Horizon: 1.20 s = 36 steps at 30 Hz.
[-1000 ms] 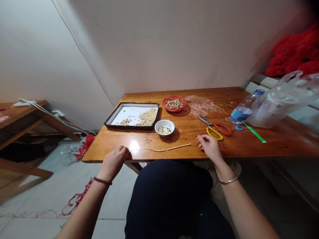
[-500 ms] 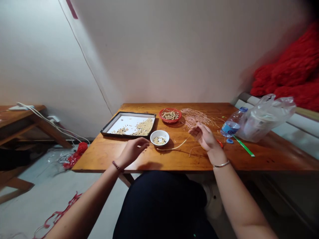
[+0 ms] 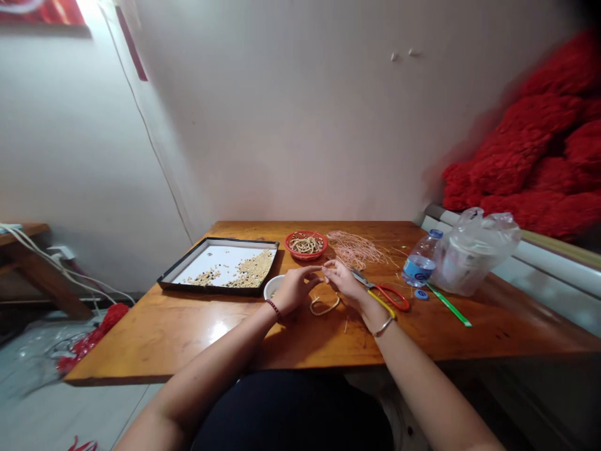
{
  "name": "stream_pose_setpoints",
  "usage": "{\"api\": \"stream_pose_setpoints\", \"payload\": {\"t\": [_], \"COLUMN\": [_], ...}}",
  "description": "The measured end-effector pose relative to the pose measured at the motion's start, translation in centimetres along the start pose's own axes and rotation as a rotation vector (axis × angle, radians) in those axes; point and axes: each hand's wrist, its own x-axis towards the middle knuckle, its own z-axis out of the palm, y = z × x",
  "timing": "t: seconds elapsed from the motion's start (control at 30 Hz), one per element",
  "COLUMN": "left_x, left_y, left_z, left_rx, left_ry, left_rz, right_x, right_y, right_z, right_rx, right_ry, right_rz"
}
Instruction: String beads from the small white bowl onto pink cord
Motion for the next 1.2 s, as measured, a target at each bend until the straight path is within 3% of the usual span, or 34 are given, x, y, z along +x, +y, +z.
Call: {"api": "stream_pose_setpoints", "payload": {"t": [0.47, 0.63, 0.87, 1.2], "left_x": [-1.0, -0.7, -1.0, -0.9], "left_y": [-0.2, -0.2, 0.2, -0.4], "left_z": [-0.8, -1.1, -1.0, -0.8], "left_rx": [0.146, 0.125, -0.032, 0.052], "left_ry": [0.099, 0.189, 0.179, 0.194], "left_rz": [0.076, 0.024, 0.031, 0.006], "right_x": [-0.3, -0.3, 0.1, -0.9], "right_y": [0.7, 0.1, 1.1, 0.0], "right_z": [0.3, -0.4, -0.3, 0.5], "right_rx": [-0.150, -0.284, -0.361, -0.356], "right_ry": [-0.041, -0.083, 0.066, -0.112], "right_rz": [-0.067, -0.128, -0.176, -0.095]}}
